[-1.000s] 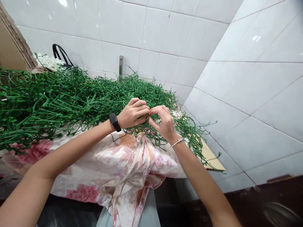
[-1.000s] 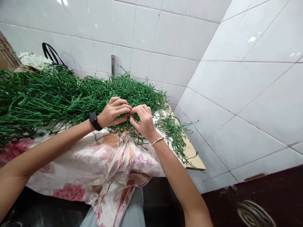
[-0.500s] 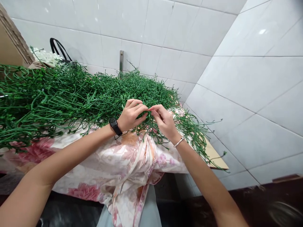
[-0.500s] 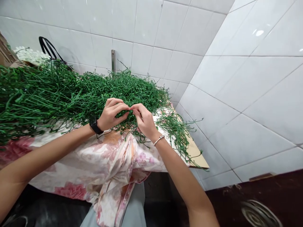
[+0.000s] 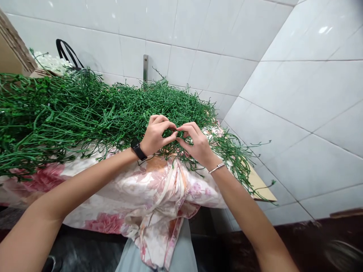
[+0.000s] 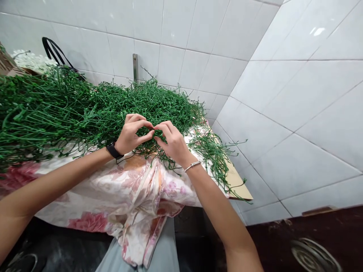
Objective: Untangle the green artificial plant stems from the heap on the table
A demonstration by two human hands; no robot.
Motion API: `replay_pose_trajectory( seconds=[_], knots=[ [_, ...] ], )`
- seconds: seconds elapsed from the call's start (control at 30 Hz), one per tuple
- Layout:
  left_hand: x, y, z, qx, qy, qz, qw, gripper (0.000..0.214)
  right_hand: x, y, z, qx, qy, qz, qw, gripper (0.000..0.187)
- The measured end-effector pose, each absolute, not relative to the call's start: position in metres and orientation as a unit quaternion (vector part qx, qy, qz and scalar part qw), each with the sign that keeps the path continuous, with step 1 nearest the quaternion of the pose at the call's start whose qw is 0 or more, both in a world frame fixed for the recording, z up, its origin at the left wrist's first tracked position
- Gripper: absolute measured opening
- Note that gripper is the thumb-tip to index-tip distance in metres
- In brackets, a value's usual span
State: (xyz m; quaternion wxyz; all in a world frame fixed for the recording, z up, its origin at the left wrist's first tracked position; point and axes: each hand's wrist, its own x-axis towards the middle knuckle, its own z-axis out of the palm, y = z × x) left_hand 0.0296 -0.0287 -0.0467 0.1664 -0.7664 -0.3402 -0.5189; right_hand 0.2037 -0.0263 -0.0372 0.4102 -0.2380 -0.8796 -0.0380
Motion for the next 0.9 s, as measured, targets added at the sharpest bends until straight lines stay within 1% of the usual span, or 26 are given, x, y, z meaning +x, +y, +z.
replay_pose_trajectory(
  seconds=[0.1,0.2,0.27,0.4,0.47,0.6,0.8,0.9],
  knots=[
    [0.03,-0.029,-0.047,-0.774,-0.335,-0.514,0.155,0.012,0.204,-0.027,-0.035,-0.242,-0.865,-0.052,0.436,0.012],
    [0.031,-0.03,-0.048,-0.78,-0.331,-0.511,0.144,0.012,0.204,-0.031,-0.032,-0.258,-0.853,-0.024,0.452,0.007],
    [0.032,-0.031,-0.048,-0.782,-0.326,-0.511,0.141,0.012,0.203,-0.033,-0.031,-0.282,-0.844,0.033,0.454,0.009],
    [0.032,-0.032,-0.047,-0.778,-0.33,-0.514,0.144,0.011,0.2,-0.035,-0.033,-0.311,-0.802,0.22,0.46,0.013],
    [0.032,-0.031,-0.048,-0.779,-0.333,-0.511,0.148,0.01,0.198,-0.034,-0.034,-0.309,-0.767,0.309,0.47,0.014],
    [0.032,-0.03,-0.049,-0.788,-0.327,-0.5,0.149,0.01,0.199,-0.03,-0.033,-0.287,-0.699,0.452,0.473,0.024],
    [0.034,-0.031,-0.049,-0.795,-0.313,-0.488,0.177,0.009,0.206,-0.024,-0.031,-0.277,-0.598,0.615,0.432,0.025],
    [0.035,-0.031,-0.051,-0.795,-0.307,-0.491,0.183,0.008,0.206,-0.024,-0.03,-0.28,-0.611,0.605,0.425,0.021]
  ],
)
